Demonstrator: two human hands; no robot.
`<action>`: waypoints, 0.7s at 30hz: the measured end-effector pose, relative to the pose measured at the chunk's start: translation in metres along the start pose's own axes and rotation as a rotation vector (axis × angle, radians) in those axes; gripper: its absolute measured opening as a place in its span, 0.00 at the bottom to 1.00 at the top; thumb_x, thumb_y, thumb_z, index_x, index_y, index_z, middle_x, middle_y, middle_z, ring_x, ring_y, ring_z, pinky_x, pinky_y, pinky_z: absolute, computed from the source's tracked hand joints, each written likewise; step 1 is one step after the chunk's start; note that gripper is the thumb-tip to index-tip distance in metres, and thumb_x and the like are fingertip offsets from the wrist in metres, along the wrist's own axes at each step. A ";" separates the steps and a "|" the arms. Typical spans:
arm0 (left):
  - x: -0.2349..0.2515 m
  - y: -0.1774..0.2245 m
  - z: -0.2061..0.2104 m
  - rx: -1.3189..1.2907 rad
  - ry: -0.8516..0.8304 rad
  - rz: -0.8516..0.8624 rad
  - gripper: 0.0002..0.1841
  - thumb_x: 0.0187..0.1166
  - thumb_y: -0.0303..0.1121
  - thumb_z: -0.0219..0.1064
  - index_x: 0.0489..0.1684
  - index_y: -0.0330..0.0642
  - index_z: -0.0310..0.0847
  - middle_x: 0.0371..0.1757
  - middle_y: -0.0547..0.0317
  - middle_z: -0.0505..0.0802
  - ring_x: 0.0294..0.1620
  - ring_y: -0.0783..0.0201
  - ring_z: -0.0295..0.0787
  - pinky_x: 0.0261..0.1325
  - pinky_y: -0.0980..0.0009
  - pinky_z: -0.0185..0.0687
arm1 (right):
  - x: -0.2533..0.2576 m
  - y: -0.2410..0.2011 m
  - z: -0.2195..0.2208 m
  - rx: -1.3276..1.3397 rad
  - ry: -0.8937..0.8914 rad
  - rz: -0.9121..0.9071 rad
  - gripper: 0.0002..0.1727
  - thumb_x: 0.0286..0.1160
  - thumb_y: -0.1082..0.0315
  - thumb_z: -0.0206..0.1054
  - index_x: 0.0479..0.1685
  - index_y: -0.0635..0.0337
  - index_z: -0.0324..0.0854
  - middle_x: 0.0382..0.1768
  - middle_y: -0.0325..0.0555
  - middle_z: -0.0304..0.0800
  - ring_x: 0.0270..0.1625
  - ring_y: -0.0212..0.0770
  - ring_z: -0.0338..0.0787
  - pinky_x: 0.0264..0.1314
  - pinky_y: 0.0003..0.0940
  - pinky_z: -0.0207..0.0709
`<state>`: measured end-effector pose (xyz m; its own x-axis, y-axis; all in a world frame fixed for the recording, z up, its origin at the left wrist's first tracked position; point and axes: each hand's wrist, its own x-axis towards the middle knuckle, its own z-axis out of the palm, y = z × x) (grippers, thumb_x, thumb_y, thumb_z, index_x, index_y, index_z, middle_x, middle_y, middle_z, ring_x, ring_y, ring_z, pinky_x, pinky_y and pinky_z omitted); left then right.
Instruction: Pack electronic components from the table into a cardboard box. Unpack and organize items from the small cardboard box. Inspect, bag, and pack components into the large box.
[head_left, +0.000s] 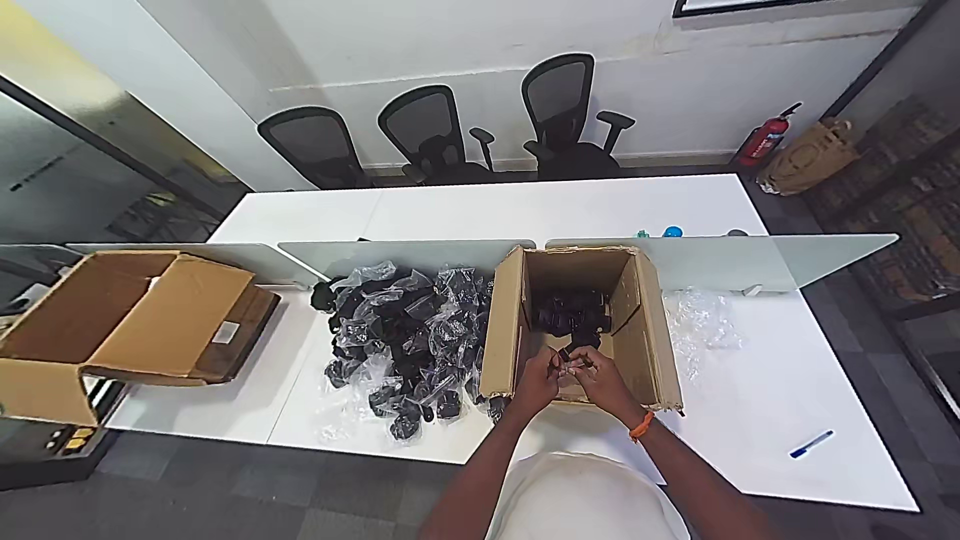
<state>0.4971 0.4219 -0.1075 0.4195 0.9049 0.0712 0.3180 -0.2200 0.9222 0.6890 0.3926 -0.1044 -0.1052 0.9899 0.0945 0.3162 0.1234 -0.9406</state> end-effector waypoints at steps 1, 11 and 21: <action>0.000 0.000 0.000 0.003 -0.010 0.002 0.08 0.70 0.19 0.66 0.43 0.34 0.77 0.41 0.54 0.92 0.44 0.62 0.91 0.52 0.61 0.88 | 0.000 0.001 0.000 -0.021 -0.016 0.003 0.14 0.74 0.71 0.71 0.57 0.59 0.84 0.49 0.42 0.92 0.50 0.32 0.91 0.58 0.31 0.87; 0.002 0.002 0.003 0.033 0.016 0.010 0.11 0.74 0.29 0.72 0.48 0.34 0.80 0.43 0.53 0.94 0.43 0.63 0.92 0.53 0.62 0.90 | -0.002 0.000 0.001 -0.215 0.095 0.062 0.11 0.77 0.68 0.65 0.54 0.54 0.86 0.47 0.40 0.90 0.54 0.38 0.88 0.66 0.44 0.80; 0.010 -0.001 -0.007 -0.452 0.419 -0.055 0.22 0.64 0.16 0.77 0.57 0.27 0.76 0.44 0.48 0.94 0.45 0.59 0.94 0.53 0.62 0.92 | 0.007 0.005 -0.008 0.149 0.341 0.121 0.15 0.77 0.74 0.67 0.61 0.66 0.79 0.52 0.50 0.90 0.50 0.36 0.91 0.53 0.30 0.87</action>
<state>0.4945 0.4338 -0.1052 0.0141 0.9969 0.0779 -0.1010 -0.0761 0.9920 0.6971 0.4004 -0.1059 0.2518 0.9660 0.0592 0.1641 0.0177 -0.9863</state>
